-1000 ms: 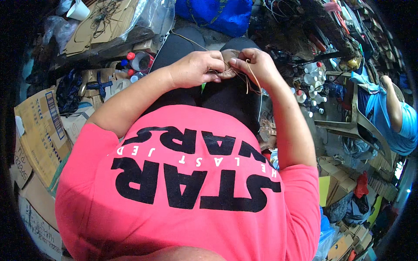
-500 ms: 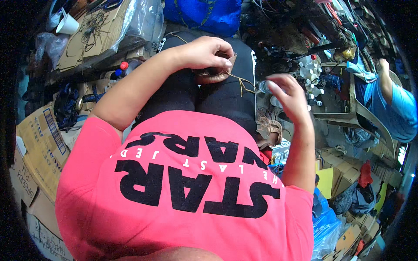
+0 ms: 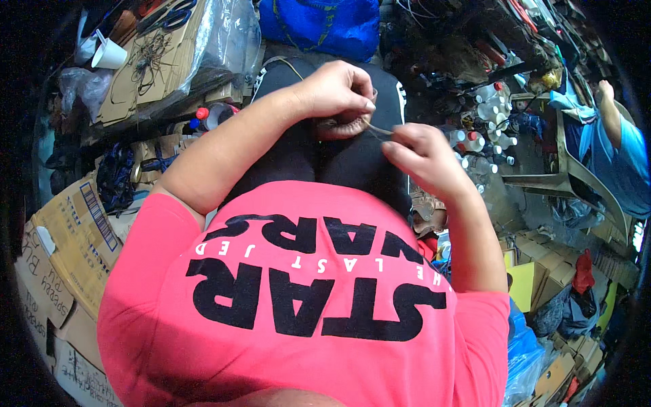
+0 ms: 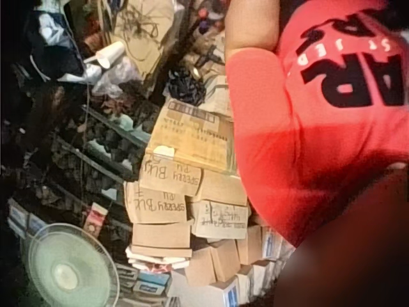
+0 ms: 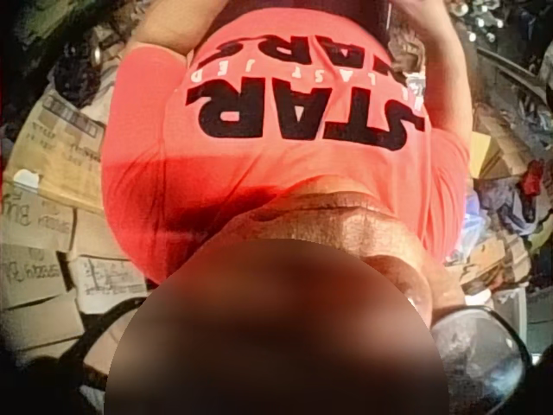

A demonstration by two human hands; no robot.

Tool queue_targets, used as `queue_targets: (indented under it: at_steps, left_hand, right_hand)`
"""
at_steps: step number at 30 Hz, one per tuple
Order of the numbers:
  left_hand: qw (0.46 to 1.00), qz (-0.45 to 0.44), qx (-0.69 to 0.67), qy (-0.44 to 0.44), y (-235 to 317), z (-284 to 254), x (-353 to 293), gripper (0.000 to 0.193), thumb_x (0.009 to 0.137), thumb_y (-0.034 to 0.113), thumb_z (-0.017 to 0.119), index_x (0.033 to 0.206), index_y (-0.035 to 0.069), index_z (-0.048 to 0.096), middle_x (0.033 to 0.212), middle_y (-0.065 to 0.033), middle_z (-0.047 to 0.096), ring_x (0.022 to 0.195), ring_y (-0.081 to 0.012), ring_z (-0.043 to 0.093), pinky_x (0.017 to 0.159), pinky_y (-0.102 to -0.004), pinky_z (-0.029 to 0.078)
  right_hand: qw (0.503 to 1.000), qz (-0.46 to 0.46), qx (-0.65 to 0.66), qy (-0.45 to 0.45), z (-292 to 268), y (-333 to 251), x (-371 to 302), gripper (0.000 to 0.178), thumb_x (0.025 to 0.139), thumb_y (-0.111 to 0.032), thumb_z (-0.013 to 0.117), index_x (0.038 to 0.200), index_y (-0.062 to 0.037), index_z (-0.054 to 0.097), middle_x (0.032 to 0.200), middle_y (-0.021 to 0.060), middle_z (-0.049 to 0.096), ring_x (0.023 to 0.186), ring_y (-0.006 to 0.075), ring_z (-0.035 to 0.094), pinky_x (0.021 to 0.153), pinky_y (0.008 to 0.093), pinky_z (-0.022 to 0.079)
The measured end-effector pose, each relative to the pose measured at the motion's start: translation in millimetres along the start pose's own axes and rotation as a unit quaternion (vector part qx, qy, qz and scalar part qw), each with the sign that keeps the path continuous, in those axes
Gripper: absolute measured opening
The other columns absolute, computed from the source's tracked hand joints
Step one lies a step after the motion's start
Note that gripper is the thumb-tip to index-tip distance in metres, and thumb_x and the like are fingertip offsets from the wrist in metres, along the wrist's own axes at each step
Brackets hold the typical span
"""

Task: Hand-stitching a leather shoe upper using a needle and thread while seated.

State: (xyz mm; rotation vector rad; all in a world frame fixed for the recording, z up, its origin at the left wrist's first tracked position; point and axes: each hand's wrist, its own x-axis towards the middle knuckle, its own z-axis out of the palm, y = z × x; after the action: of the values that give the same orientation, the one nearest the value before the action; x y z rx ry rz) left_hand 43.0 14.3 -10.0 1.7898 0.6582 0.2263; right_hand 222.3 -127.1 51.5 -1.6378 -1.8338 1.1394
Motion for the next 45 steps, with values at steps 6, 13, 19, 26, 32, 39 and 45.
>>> queue_targets:
  at_steps: [6, 13, 19, 26, 32, 39, 45]
  left_hand:
    - [0.985, -0.025, -0.127, -0.117, -7, -21, 0, 0.019, 0.081, 0.011, 0.066, 0.095, -0.002, 0.067, 0.086, -0.0039, 0.067, 0.077, -0.0099, 0.060, 0.074, -0.0248, 0.048]
    - [0.978, -0.048, -0.115, -0.170, -2, -26, -2, 0.029, 0.081, 0.010, 0.062, 0.108, -0.001, 0.065, 0.093, -0.0060, 0.067, 0.082, -0.0117, 0.061, 0.080, -0.0261, 0.048]
    - [0.974, -0.060, -0.119, -0.185, 3, -26, -5, 0.029, 0.081, 0.008, 0.060, 0.108, -0.001, 0.065, 0.094, -0.0055, 0.067, 0.082, -0.0115, 0.061, 0.080, -0.0260, 0.049]
    - [0.973, -0.050, -0.127, -0.184, -1, -25, -2, 0.027, 0.082, 0.006, 0.059, 0.107, -0.001, 0.065, 0.094, -0.0056, 0.067, 0.081, -0.0108, 0.061, 0.078, -0.0258, 0.049]
    - [0.977, -0.044, -0.096, -0.185, 0, -24, 1, 0.025, 0.082, 0.007, 0.061, 0.105, -0.001, 0.065, 0.093, -0.0050, 0.067, 0.082, -0.0097, 0.060, 0.079, -0.0257, 0.049]
    - [0.973, 0.026, -0.044, -0.223, -1, -28, 5, 0.028, 0.080, 0.007, 0.064, 0.106, 0.000, 0.064, 0.096, -0.0042, 0.066, 0.088, -0.0100, 0.059, 0.083, -0.0257, 0.046]
    - [0.974, 0.050, -0.029, -0.217, -5, -27, 9, 0.026, 0.078, 0.006, 0.064, 0.103, 0.002, 0.066, 0.095, -0.0037, 0.067, 0.087, -0.0104, 0.059, 0.083, -0.0261, 0.046]
  right_hand:
    - [0.995, 0.004, 0.052, 0.090, -4, -7, -10, 0.009, 0.080, -0.007, 0.065, 0.086, -0.0016, 0.062, 0.070, 0.0046, 0.051, 0.063, 0.0121, 0.048, 0.058, 0.0262, 0.038]
    - [0.994, -0.002, -0.077, 0.072, 12, -3, 17, 0.018, 0.080, -0.006, 0.063, 0.096, -0.0074, 0.069, 0.080, 0.0107, 0.057, 0.072, 0.0214, 0.058, 0.063, 0.0306, 0.045]
    - [0.993, 0.014, -0.101, 0.065, 10, -8, 24, 0.017, 0.077, -0.009, 0.064, 0.093, -0.0068, 0.069, 0.079, 0.0127, 0.059, 0.074, 0.0269, 0.061, 0.067, 0.0334, 0.048]
    - [0.988, -0.017, -0.122, 0.089, 15, -6, 24, 0.015, 0.076, -0.010, 0.065, 0.090, -0.0065, 0.070, 0.078, 0.0138, 0.062, 0.074, 0.0293, 0.062, 0.066, 0.0355, 0.049]
    - [0.983, -0.061, -0.148, 0.094, 17, -3, 31, 0.017, 0.075, -0.009, 0.068, 0.092, -0.0082, 0.070, 0.076, 0.0121, 0.060, 0.071, 0.0267, 0.061, 0.064, 0.0334, 0.048]
    - [0.991, 0.027, 0.127, -0.017, 7, 44, 36, 0.022, 0.083, -0.001, 0.061, 0.102, -0.0076, 0.069, 0.089, 0.0017, 0.059, 0.089, 0.0103, 0.054, 0.079, 0.0239, 0.043]
    - [0.981, 0.012, 0.189, -0.049, 4, 55, 42, 0.021, 0.083, -0.002, 0.060, 0.102, -0.0057, 0.069, 0.095, 0.0018, 0.060, 0.090, 0.0113, 0.055, 0.083, 0.0237, 0.042]
